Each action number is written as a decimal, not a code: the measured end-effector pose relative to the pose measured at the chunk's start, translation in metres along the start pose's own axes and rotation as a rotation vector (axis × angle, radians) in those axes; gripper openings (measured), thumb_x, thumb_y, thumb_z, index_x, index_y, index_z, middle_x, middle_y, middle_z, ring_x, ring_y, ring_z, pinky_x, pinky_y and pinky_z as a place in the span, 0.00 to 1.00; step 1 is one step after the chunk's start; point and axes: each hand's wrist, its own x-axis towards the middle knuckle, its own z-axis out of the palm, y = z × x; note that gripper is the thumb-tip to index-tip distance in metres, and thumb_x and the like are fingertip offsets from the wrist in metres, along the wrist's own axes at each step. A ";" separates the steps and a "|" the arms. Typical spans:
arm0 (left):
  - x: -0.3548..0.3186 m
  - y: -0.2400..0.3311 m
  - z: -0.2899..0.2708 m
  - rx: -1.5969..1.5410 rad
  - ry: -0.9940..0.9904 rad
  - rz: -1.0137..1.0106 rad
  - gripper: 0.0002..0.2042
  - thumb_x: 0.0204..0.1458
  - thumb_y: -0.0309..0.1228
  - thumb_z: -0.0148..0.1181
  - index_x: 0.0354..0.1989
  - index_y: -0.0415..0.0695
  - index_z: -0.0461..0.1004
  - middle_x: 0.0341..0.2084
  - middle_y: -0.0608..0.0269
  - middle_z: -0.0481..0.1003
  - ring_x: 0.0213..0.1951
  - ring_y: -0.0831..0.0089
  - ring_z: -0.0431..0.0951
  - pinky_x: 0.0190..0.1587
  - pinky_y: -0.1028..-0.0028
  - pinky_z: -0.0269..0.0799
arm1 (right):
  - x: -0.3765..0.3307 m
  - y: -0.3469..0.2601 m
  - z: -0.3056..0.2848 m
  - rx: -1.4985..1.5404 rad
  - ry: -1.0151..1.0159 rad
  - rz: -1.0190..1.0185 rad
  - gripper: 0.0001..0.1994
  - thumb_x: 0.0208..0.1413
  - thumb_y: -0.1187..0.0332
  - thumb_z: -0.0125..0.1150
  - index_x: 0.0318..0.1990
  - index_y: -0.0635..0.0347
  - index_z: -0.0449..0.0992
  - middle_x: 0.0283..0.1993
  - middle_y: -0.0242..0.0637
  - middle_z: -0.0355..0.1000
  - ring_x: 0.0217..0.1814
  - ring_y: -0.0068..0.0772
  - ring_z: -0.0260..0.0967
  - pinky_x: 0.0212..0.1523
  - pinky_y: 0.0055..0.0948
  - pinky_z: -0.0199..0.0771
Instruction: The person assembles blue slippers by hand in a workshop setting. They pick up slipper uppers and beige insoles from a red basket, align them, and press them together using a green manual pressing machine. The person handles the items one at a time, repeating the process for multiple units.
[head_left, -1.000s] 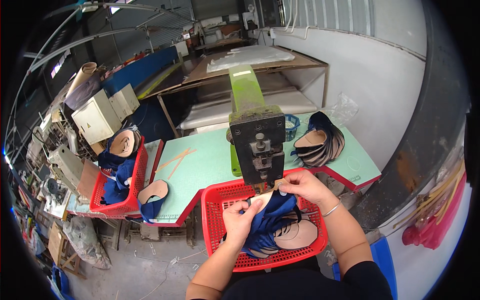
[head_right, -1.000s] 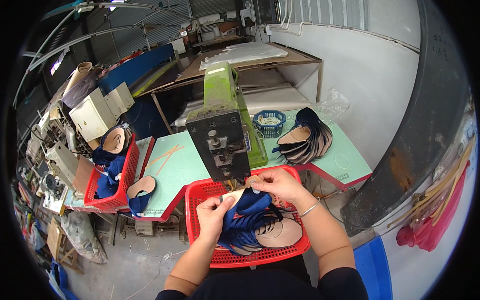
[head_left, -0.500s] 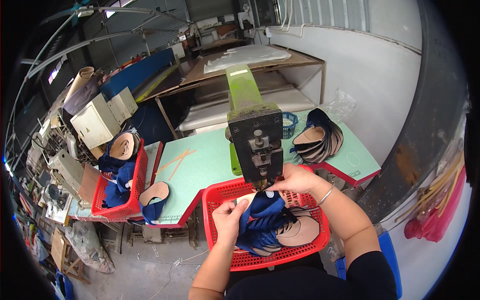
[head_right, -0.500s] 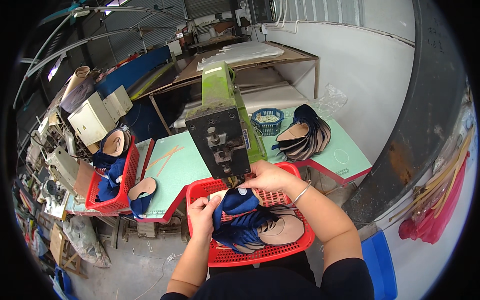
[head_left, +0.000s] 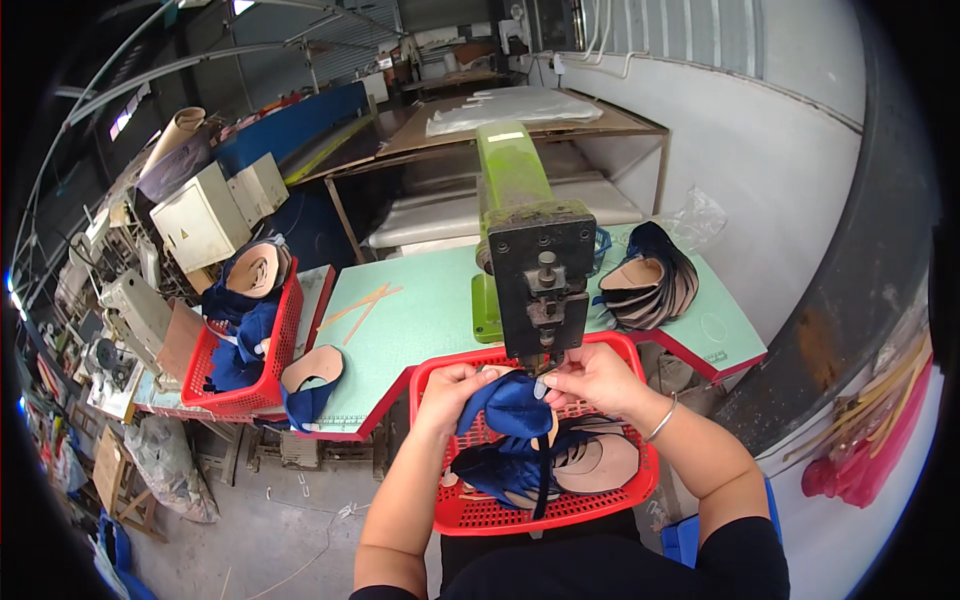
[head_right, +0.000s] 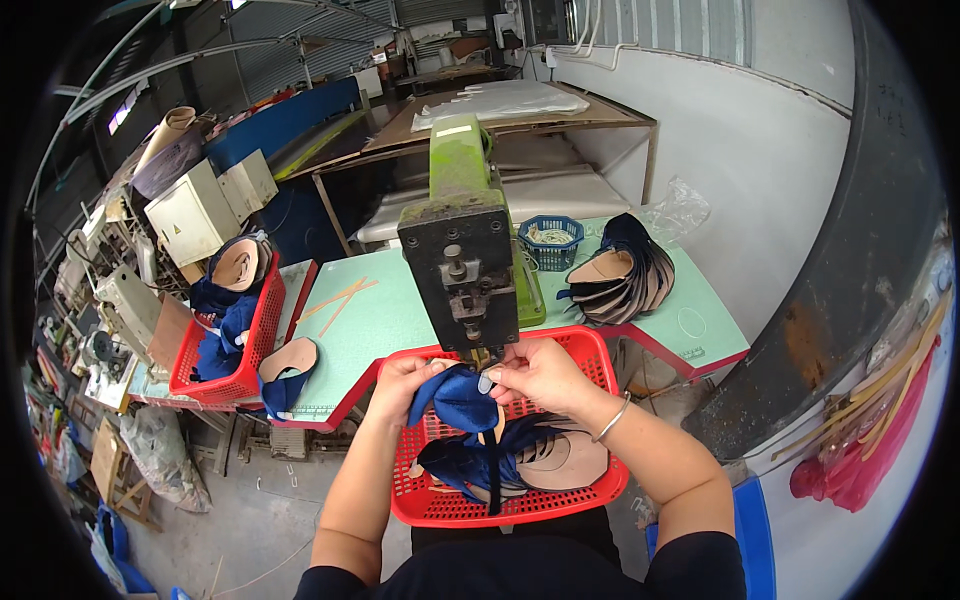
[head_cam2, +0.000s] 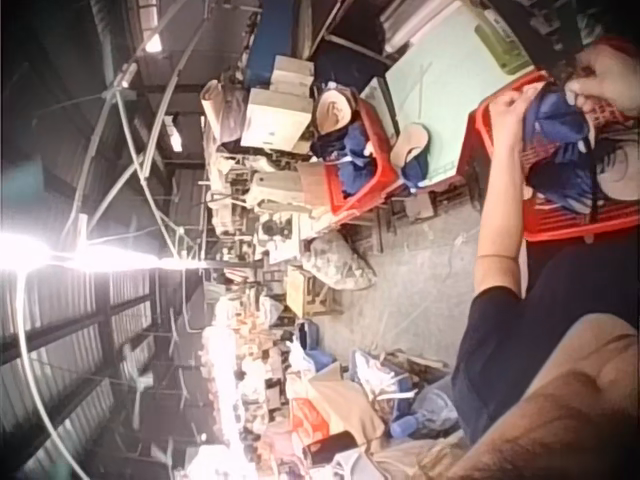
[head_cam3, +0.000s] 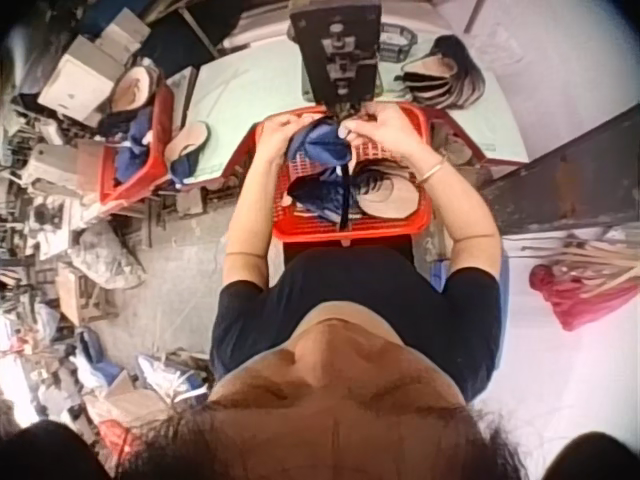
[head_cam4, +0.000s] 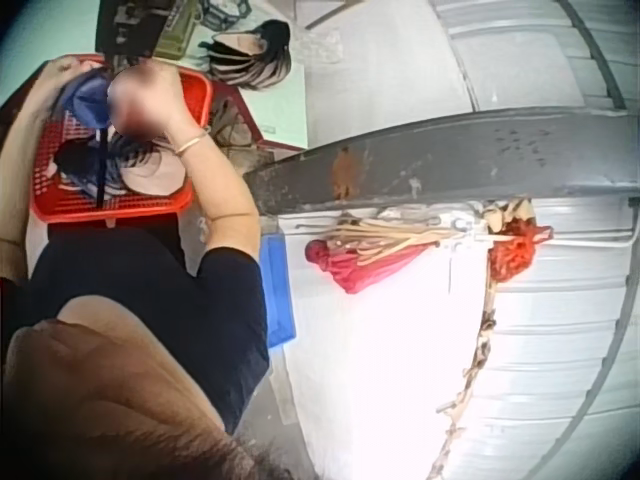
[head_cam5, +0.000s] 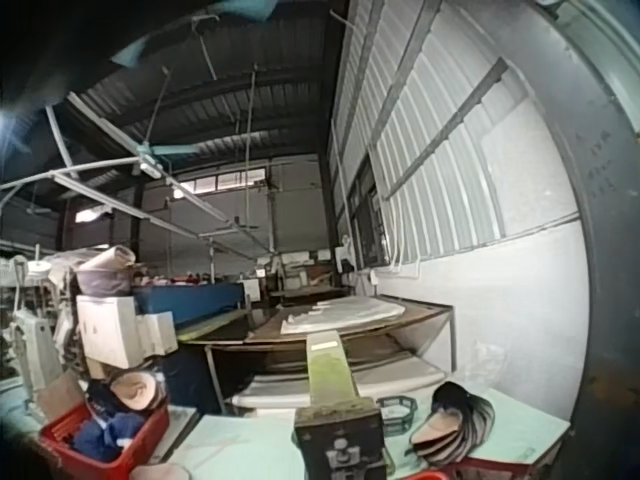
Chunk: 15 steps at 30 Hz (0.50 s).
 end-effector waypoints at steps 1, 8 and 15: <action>0.003 0.006 0.001 0.000 -0.026 -0.012 0.12 0.48 0.29 0.65 0.17 0.42 0.70 0.18 0.65 0.74 0.19 0.81 0.71 0.22 0.81 0.67 | -0.001 0.005 0.002 0.047 0.028 -0.006 0.08 0.56 0.77 0.54 0.42 0.72 0.70 0.32 0.42 0.72 0.33 0.29 0.75 0.34 0.23 0.80; 0.019 0.041 0.001 0.181 -0.137 -0.228 0.12 0.46 0.32 0.67 0.21 0.37 0.73 0.19 0.59 0.76 0.19 0.76 0.74 0.23 0.78 0.70 | -0.011 0.022 0.018 0.369 0.111 -0.036 0.06 0.56 0.76 0.54 0.39 0.70 0.68 0.37 0.45 0.71 0.37 0.34 0.75 0.37 0.26 0.81; 0.042 0.034 -0.002 0.094 -0.251 -0.294 0.08 0.45 0.28 0.63 0.26 0.36 0.75 0.22 0.59 0.77 0.24 0.74 0.76 0.30 0.75 0.73 | -0.013 0.038 0.028 0.631 0.130 -0.007 0.06 0.57 0.74 0.55 0.36 0.65 0.65 0.39 0.44 0.71 0.38 0.36 0.75 0.40 0.31 0.80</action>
